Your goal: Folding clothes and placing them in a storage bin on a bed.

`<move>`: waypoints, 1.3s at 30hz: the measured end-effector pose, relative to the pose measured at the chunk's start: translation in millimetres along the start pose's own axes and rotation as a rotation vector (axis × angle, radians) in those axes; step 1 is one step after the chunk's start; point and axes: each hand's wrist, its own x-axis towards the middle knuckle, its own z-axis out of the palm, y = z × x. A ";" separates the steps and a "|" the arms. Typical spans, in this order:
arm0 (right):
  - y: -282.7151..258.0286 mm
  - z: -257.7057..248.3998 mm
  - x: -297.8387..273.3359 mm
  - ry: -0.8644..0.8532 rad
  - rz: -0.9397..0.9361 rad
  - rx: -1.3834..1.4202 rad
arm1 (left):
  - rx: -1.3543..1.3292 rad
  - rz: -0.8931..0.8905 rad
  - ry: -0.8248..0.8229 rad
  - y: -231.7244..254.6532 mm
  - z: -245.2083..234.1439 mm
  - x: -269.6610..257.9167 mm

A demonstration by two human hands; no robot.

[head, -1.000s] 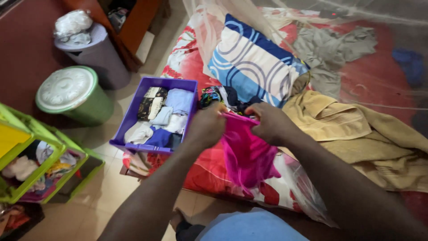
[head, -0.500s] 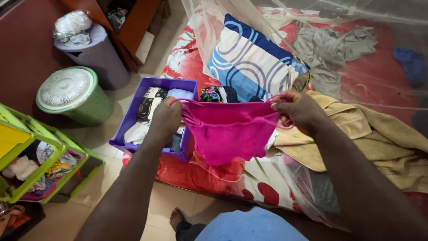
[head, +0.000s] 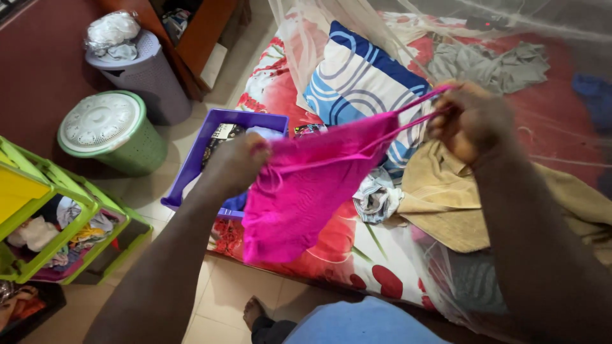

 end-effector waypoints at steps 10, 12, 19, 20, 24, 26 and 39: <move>-43.0 80.5 -51.1 -0.042 0.309 -0.575 | -0.237 -0.243 -0.017 26.2 -59.4 -14.8; -50.0 91.1 -51.6 -0.283 0.407 -0.750 | -0.358 -0.294 -0.149 21.6 -69.1 -13.6; -39.1 100.5 -30.2 -0.221 0.303 -0.941 | -0.548 -0.349 -0.232 15.5 -61.7 8.1; -35.0 96.0 -27.8 -0.204 0.300 -0.885 | -0.574 -0.382 -0.244 12.5 -56.4 9.3; -31.5 76.0 -23.0 -0.185 0.313 -0.727 | -0.704 -0.385 -0.333 10.4 -51.4 7.8; -41.6 71.0 -24.1 -0.250 0.337 -0.766 | -0.710 -0.343 -0.428 21.7 -63.1 9.5; 186.0 -24.2 5.5 -0.417 0.324 0.129 | -0.665 -0.228 -0.660 -140.6 165.0 17.7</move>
